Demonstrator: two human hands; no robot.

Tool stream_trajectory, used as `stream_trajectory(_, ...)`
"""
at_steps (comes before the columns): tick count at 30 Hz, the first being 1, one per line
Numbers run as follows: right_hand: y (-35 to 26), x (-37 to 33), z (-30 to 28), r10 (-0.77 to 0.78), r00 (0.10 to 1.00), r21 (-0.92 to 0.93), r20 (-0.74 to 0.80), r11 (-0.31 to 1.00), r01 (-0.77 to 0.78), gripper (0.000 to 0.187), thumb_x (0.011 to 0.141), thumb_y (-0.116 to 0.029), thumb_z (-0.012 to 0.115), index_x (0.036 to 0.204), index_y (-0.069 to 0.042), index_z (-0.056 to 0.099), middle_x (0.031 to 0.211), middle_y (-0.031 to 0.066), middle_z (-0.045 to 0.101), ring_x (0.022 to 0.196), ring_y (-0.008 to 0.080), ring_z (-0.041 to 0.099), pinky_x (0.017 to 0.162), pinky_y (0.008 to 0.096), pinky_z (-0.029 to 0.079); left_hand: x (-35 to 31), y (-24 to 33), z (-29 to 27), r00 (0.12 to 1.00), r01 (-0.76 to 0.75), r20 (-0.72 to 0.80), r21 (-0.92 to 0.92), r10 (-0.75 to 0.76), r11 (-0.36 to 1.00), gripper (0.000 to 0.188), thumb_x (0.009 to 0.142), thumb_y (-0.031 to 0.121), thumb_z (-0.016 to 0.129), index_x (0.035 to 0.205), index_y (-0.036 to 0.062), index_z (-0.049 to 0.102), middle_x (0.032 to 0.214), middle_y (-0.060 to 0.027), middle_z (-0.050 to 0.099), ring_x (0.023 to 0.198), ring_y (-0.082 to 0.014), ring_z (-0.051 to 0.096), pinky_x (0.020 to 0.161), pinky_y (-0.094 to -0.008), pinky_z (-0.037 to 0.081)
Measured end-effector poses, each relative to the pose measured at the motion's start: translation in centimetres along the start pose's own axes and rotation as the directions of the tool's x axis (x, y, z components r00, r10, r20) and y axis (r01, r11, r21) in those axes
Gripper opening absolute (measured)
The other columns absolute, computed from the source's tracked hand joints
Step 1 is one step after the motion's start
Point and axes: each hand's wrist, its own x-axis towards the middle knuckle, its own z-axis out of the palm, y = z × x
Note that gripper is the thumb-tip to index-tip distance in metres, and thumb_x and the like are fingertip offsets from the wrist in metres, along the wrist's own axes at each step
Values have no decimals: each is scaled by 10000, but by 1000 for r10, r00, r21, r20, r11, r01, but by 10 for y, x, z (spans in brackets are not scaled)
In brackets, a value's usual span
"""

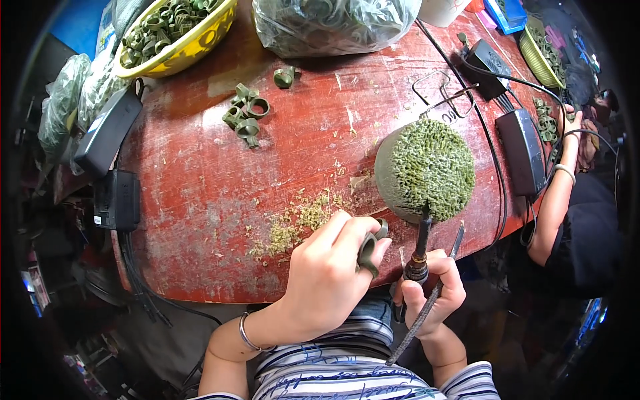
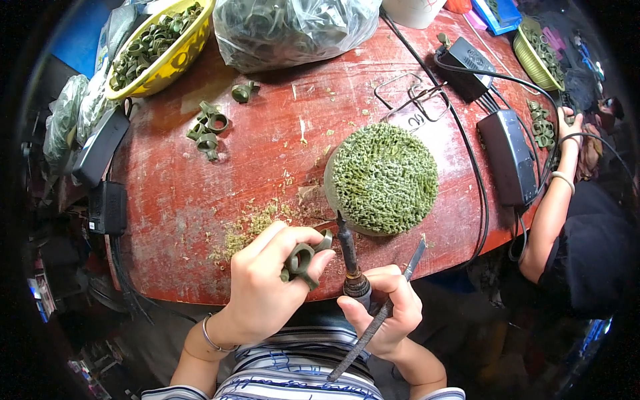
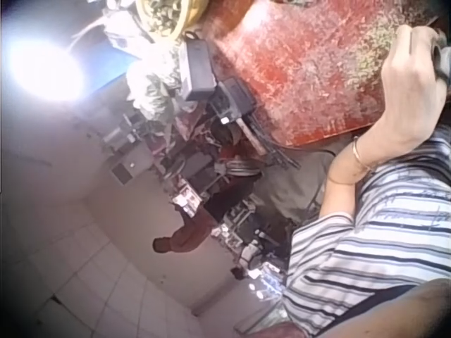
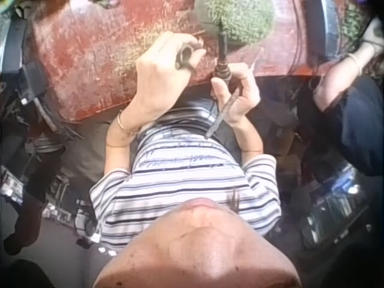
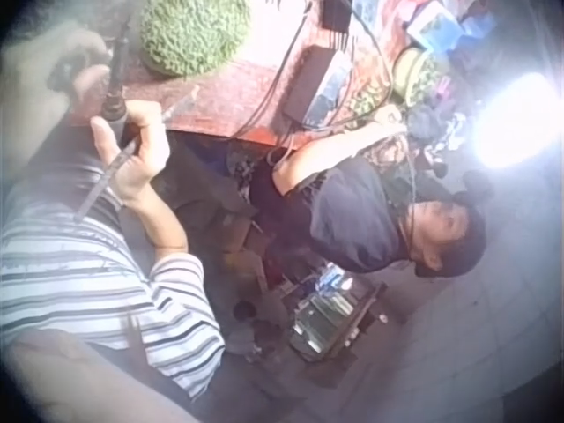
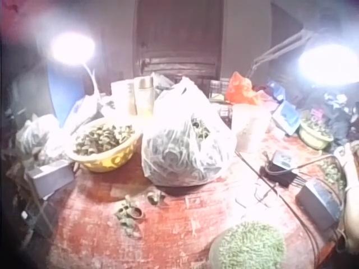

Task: Assembling or cleaning small green plastic components and using a heat tool at a workshop table.

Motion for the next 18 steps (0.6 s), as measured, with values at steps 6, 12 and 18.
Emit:
stream_trajectory(6,2,0,1,-11,1000,43,-6,999,11,286,684,-118,739,816,21,526,719,76,566,562,98,479,485,203,376,2,1,-10,992,85,103,-180,-67,980,179,711,21,670,873,19,593,721,-65,584,566,-118,546,488,-238,425)
stream_trajectory(12,6,-6,2,-58,996,7,67,998,58,317,668,-122,753,832,17,521,735,104,579,585,135,517,520,224,412,-8,-10,-34,877,476,336,-710,-344,518,146,754,31,642,872,-19,571,810,-102,630,536,-65,532,460,-167,415)
stream_trajectory(18,8,-12,9,-111,984,7,141,994,111,355,647,-113,766,859,17,512,727,124,593,602,166,564,534,243,452,-17,-12,-44,833,491,335,-814,-441,309,169,833,148,609,883,-11,578,625,-49,585,487,-39,503,364,-154,324)
